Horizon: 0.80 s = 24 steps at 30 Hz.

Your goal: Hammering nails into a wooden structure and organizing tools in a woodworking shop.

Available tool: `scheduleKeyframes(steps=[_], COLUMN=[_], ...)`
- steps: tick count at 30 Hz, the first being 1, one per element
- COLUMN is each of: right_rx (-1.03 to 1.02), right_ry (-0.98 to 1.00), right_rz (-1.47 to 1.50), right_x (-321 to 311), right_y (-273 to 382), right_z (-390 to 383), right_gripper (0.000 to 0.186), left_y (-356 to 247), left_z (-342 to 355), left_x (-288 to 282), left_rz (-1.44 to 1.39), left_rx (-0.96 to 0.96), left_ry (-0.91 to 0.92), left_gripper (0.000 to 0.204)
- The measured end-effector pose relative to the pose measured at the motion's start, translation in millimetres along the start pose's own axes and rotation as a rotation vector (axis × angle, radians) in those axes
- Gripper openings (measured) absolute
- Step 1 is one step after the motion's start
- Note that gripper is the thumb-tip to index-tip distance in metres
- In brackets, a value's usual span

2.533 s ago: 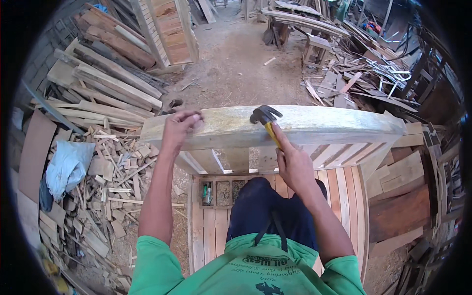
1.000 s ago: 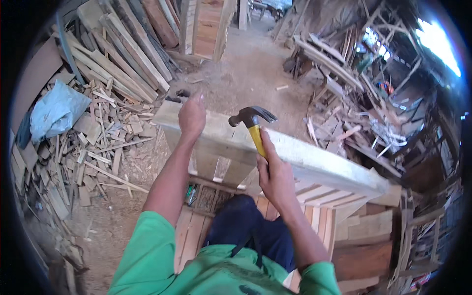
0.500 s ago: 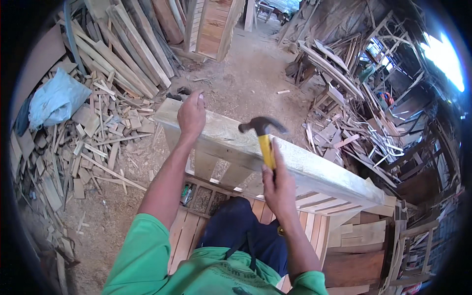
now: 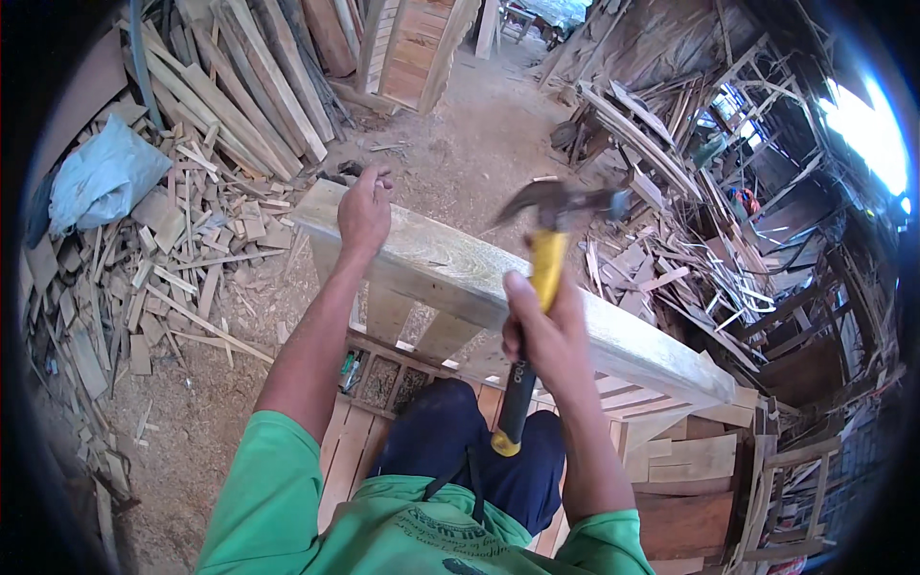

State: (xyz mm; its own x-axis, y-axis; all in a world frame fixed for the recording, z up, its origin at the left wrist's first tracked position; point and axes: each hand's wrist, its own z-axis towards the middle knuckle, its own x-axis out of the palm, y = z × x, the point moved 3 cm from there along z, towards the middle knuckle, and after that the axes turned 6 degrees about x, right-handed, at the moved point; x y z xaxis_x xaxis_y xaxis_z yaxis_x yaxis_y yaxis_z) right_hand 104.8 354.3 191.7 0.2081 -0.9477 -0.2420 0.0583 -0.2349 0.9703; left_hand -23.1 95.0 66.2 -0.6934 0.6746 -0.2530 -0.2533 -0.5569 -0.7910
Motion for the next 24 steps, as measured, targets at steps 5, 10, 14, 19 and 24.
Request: scheduleKeyframes(steps=[5, 10, 14, 19, 24], right_rx=[-0.262, -0.517, -0.488, -0.567, -0.664], right_ry=[0.155, 0.347, 0.497, 0.586, 0.612], right_rz=[-0.648, -1.17, -1.355, -1.483, -1.567], right_x=[1, 16, 25, 29, 44], right_y=[-35, -14, 7, 21, 30], right_z=[62, 90, 103, 118, 128], right_gripper=[0.026, 0.029, 0.027, 0.024, 0.023], left_y=[1, 9, 6, 4, 10], left_z=[1, 2, 1, 1, 2], left_x=[10, 3, -3, 0, 1], left_rz=[0.107, -0.208, -0.339, -0.309, -0.27], left_rx=[0.084, -0.063, -0.14, -0.134, -0.085], left_ry=[-0.048, -0.065, -0.093, -0.082, -0.072], left_gripper=[0.026, 0.026, 0.025, 0.026, 0.026])
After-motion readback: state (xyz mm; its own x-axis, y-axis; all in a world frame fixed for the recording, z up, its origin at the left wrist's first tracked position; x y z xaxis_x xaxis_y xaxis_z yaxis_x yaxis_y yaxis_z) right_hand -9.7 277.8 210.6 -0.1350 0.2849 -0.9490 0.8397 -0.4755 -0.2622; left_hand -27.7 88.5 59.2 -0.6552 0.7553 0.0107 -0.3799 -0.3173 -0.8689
